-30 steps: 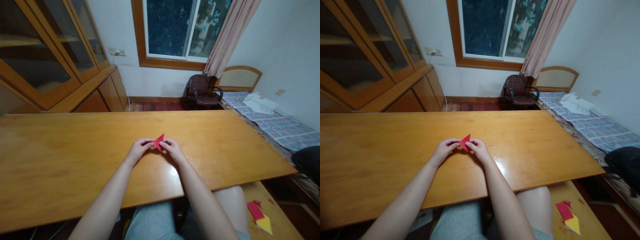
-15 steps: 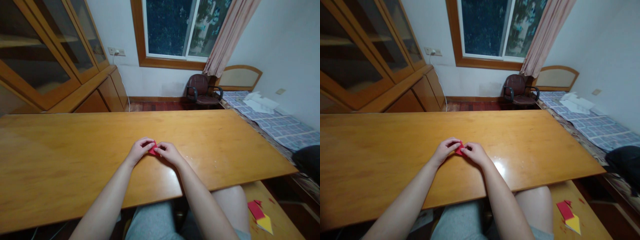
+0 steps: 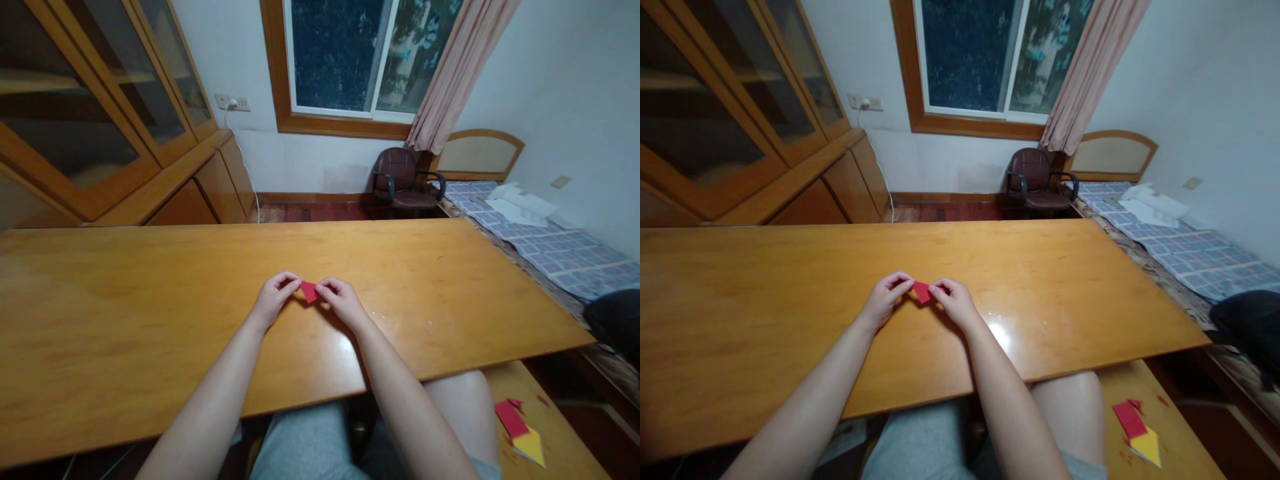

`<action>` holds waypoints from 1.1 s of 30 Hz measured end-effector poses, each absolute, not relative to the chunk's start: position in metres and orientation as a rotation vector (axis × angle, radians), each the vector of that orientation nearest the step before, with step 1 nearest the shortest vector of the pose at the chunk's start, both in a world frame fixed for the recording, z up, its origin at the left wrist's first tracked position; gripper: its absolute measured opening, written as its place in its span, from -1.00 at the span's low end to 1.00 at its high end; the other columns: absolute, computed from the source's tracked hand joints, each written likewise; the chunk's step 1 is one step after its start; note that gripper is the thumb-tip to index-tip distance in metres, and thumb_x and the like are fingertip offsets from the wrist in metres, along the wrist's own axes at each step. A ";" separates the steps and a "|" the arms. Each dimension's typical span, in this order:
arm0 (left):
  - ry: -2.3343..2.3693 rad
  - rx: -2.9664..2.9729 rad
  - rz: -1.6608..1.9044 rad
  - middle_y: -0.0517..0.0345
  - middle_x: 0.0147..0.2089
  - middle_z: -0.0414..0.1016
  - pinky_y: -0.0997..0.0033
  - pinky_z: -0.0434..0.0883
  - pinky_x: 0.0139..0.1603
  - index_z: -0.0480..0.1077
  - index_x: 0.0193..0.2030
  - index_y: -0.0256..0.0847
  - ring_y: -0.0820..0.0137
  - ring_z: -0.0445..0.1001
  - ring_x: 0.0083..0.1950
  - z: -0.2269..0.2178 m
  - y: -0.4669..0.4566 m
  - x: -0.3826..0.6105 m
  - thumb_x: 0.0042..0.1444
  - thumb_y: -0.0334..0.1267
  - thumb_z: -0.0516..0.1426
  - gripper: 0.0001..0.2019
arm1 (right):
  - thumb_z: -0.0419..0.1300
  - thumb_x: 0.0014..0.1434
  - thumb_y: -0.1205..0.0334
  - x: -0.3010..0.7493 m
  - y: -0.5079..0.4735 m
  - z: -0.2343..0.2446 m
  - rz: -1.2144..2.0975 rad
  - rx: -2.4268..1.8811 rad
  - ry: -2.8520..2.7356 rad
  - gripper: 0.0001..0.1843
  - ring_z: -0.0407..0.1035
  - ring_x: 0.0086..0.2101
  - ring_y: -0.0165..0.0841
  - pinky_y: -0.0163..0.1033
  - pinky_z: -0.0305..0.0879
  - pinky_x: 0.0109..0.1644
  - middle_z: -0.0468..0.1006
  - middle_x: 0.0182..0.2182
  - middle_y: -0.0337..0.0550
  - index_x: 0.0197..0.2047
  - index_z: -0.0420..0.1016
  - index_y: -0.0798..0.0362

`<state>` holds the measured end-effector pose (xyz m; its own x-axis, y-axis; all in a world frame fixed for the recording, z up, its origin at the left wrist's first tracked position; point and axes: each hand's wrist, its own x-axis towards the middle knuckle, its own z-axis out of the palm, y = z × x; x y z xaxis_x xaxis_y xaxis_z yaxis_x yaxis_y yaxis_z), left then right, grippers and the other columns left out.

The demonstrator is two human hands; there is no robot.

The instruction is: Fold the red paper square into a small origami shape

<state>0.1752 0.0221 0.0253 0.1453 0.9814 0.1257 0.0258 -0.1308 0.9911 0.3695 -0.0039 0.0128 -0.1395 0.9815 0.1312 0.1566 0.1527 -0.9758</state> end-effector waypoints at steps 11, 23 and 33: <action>1.097 1.671 1.028 0.10 -0.36 0.53 0.39 0.38 -0.23 0.52 -0.38 -0.22 0.33 0.48 -0.29 0.027 0.020 0.178 0.01 -0.11 0.27 -0.80 | 0.17 0.24 0.11 0.367 -0.007 0.018 0.998 -1.193 -1.664 -0.76 0.42 -0.33 -0.36 -0.30 0.29 -0.19 0.60 -0.37 -0.17 -0.28 0.58 0.07; 1.109 1.698 0.937 0.11 -0.40 0.56 0.40 0.37 -0.25 0.54 -0.42 -0.23 0.34 0.47 -0.32 0.028 0.022 0.178 0.01 -0.11 0.26 -0.79 | 0.18 0.20 0.09 0.368 -0.007 0.019 1.005 -1.212 -1.616 -0.76 0.38 -0.38 -0.37 -0.30 0.27 -0.23 0.56 -0.43 -0.20 -0.34 0.56 0.07; 1.107 1.297 1.095 0.21 -0.45 0.47 0.50 0.29 -0.37 0.49 -0.36 -0.25 0.46 0.38 -0.42 0.012 0.031 0.169 -0.03 -0.05 0.31 -0.72 | 0.22 0.13 0.05 0.369 -0.002 0.012 1.102 -1.173 -1.333 -0.74 0.33 -0.44 -0.41 -0.33 0.23 -0.30 0.49 -0.49 -0.24 -0.36 0.53 0.09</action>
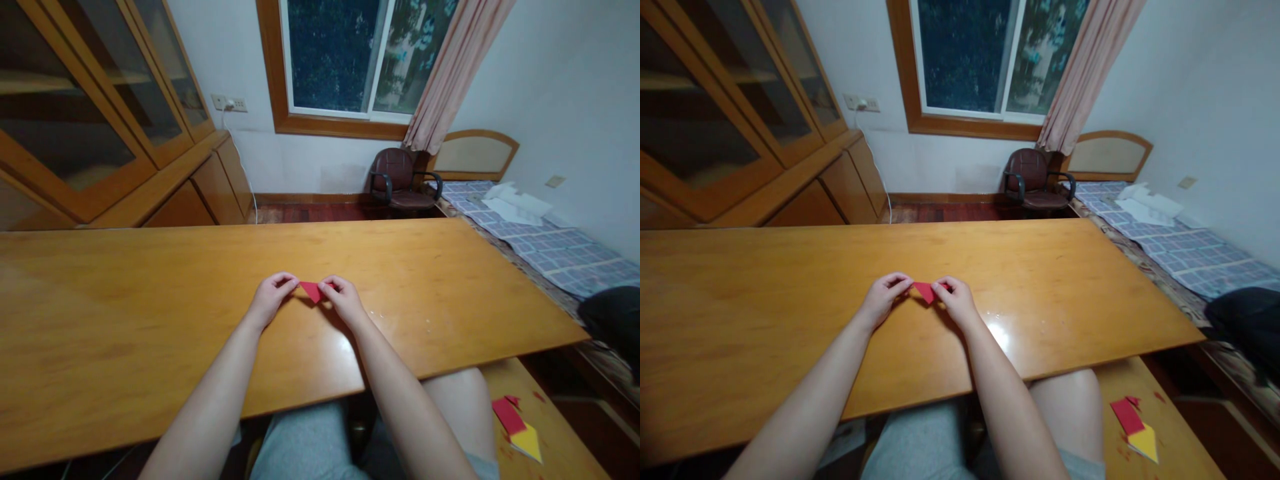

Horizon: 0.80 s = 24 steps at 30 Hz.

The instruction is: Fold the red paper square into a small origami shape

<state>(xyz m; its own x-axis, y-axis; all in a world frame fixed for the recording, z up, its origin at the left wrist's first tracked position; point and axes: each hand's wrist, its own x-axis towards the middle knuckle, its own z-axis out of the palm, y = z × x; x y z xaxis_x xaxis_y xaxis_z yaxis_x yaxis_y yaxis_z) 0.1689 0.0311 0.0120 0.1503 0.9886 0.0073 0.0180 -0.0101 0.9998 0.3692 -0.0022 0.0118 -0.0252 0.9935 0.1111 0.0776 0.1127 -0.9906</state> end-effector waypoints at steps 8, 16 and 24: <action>1.124 1.461 1.166 0.07 -0.18 0.54 0.43 0.39 -0.20 0.52 -0.16 -0.21 0.36 0.47 -0.22 0.018 0.027 0.173 -0.01 -0.05 0.30 -0.67 | 0.18 0.18 0.03 0.367 -0.002 0.012 1.000 -1.194 -1.407 -0.73 0.37 -0.38 -0.37 -0.30 0.28 -0.24 0.55 -0.43 -0.20 -0.32 0.54 0.08; 1.111 1.754 1.074 0.14 -0.37 0.49 0.41 0.36 -0.22 0.50 -0.38 -0.20 0.35 0.44 -0.29 0.024 0.021 0.177 0.08 -0.11 0.22 -0.80 | 0.18 0.21 0.20 0.365 -0.006 0.020 0.794 -1.182 -1.610 -0.85 0.43 -0.28 -0.33 -0.25 0.31 -0.13 0.59 -0.31 -0.14 -0.27 0.57 0.04; 1.089 1.893 0.962 0.13 -0.36 0.51 0.41 0.34 -0.23 0.50 -0.40 -0.19 0.35 0.45 -0.29 0.026 0.019 0.178 0.12 -0.15 0.18 -0.81 | 0.22 0.13 0.30 0.364 -0.007 0.020 0.784 -1.214 -1.669 -0.93 0.38 -0.34 -0.36 -0.28 0.28 -0.21 0.54 -0.40 -0.18 -0.37 0.55 0.05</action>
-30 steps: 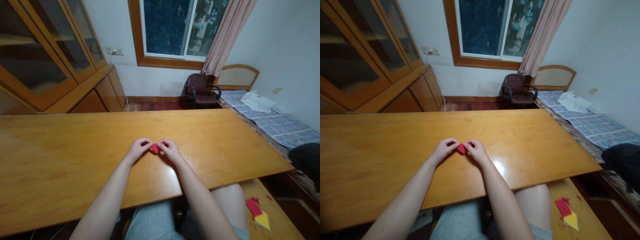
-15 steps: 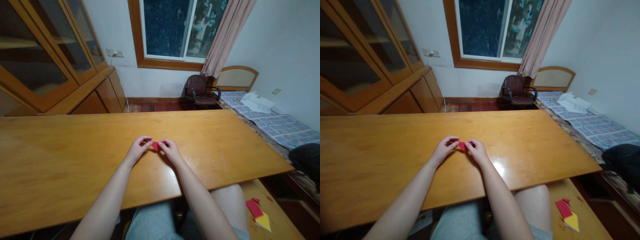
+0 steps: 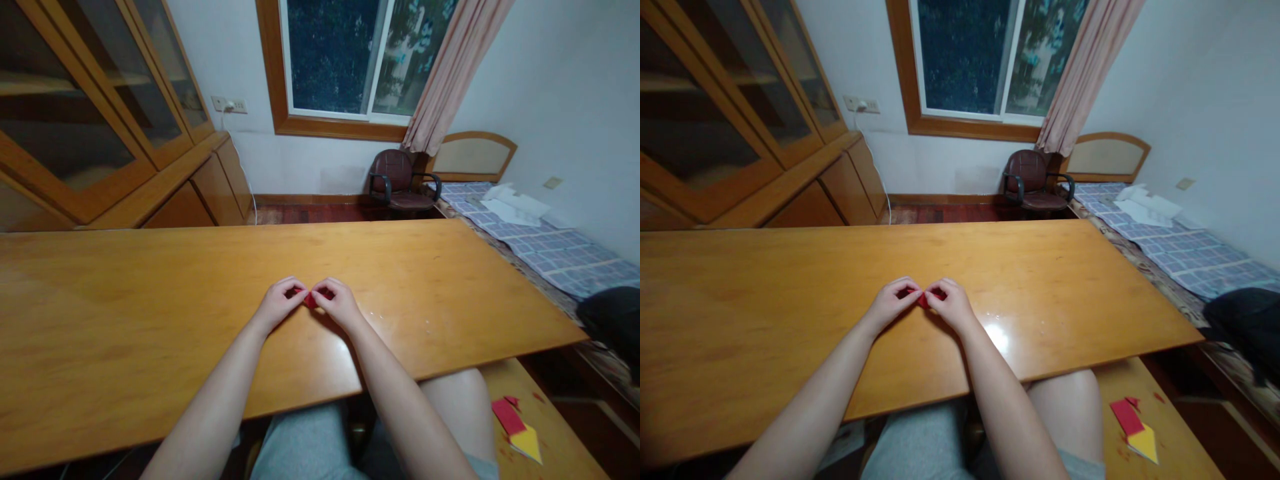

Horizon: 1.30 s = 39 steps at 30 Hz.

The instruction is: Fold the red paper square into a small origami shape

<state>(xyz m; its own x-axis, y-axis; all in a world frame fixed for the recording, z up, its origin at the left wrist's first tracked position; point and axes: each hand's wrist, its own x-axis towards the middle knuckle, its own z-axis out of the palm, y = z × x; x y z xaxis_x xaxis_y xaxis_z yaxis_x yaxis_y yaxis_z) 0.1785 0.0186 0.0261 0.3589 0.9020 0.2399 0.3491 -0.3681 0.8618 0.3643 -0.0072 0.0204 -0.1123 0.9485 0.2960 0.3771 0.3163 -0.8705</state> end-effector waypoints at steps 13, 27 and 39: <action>1.110 1.570 1.097 0.19 -0.44 0.45 0.42 0.31 -0.26 0.45 -0.46 -0.21 0.36 0.39 -0.34 0.023 0.023 0.171 0.00 -0.15 0.23 -0.82 | 0.21 0.05 0.30 0.364 -0.005 0.018 0.830 -1.248 -1.543 -0.93 0.35 -0.42 -0.38 -0.30 0.24 -0.29 0.51 -0.47 -0.21 -0.42 0.53 0.07; 1.108 1.245 1.270 0.21 -0.42 0.41 0.47 0.31 -0.34 0.43 -0.38 -0.22 0.43 0.37 -0.40 0.011 0.029 0.168 -0.04 -0.11 0.27 -0.77 | 0.20 0.16 0.03 0.366 0.005 0.004 0.959 -1.217 -1.221 -0.72 0.41 -0.40 -0.37 -0.29 0.36 -0.30 0.55 -0.34 -0.13 -0.19 0.50 0.08; 1.163 1.709 1.088 0.16 -0.36 0.50 0.41 0.37 -0.18 0.46 -0.37 -0.21 0.34 0.45 -0.27 0.022 0.023 0.174 0.08 -0.12 0.19 -0.81 | 0.18 0.22 0.11 0.366 -0.003 0.014 0.906 -1.230 -1.573 -0.78 0.41 -0.35 -0.35 -0.29 0.28 -0.22 0.58 -0.39 -0.19 -0.32 0.55 0.06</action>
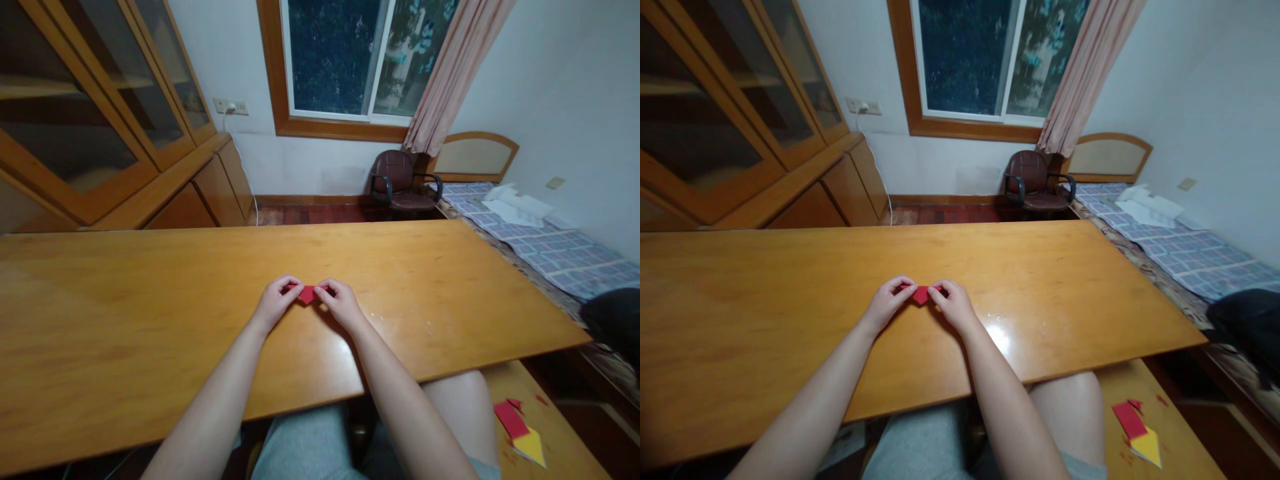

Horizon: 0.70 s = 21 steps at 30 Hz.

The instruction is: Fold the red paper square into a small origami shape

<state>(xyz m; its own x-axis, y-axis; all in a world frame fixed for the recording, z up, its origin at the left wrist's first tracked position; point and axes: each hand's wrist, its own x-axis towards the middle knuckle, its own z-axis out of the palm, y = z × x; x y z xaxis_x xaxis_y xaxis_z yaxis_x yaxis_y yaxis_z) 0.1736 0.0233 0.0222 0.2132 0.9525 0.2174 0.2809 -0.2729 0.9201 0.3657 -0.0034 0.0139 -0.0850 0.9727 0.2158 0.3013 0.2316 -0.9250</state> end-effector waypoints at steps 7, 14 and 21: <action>1.135 1.834 0.994 0.16 -0.38 0.48 0.43 0.33 -0.24 0.46 -0.41 -0.22 0.37 0.44 -0.30 0.019 0.023 0.176 0.12 -0.18 0.17 -0.82 | 0.18 0.22 0.11 0.366 -0.004 0.014 0.909 -1.209 -1.629 -0.78 0.39 -0.37 -0.36 -0.29 0.28 -0.23 0.57 -0.41 -0.20 -0.33 0.54 0.05; 1.151 1.830 0.981 0.18 -0.40 0.47 0.45 0.32 -0.27 0.45 -0.42 -0.23 0.39 0.41 -0.34 0.019 0.023 0.176 0.10 -0.18 0.16 -0.83 | 0.20 0.16 0.06 0.367 0.000 0.008 1.028 -1.184 -1.394 -0.76 0.33 -0.42 -0.38 -0.30 0.25 -0.30 0.49 -0.48 -0.24 -0.37 0.50 0.06; 1.173 1.694 1.043 0.18 -0.41 0.46 0.43 0.32 -0.25 0.45 -0.41 -0.22 0.38 0.41 -0.33 0.015 0.026 0.174 0.06 -0.15 0.19 -0.82 | 0.22 0.10 0.06 0.368 0.002 0.009 1.081 -1.140 -1.108 -0.77 0.26 -0.48 -0.42 -0.33 0.19 -0.36 0.40 -0.53 -0.30 -0.42 0.45 0.05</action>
<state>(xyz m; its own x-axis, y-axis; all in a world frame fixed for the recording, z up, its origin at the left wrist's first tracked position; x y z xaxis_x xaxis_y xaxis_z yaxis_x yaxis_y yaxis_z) 0.1739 0.0260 0.0154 0.2269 0.9574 0.1788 0.2892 -0.2416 0.9263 0.3676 0.0019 0.0093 0.1282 0.9874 0.0928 -0.0684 0.1021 -0.9924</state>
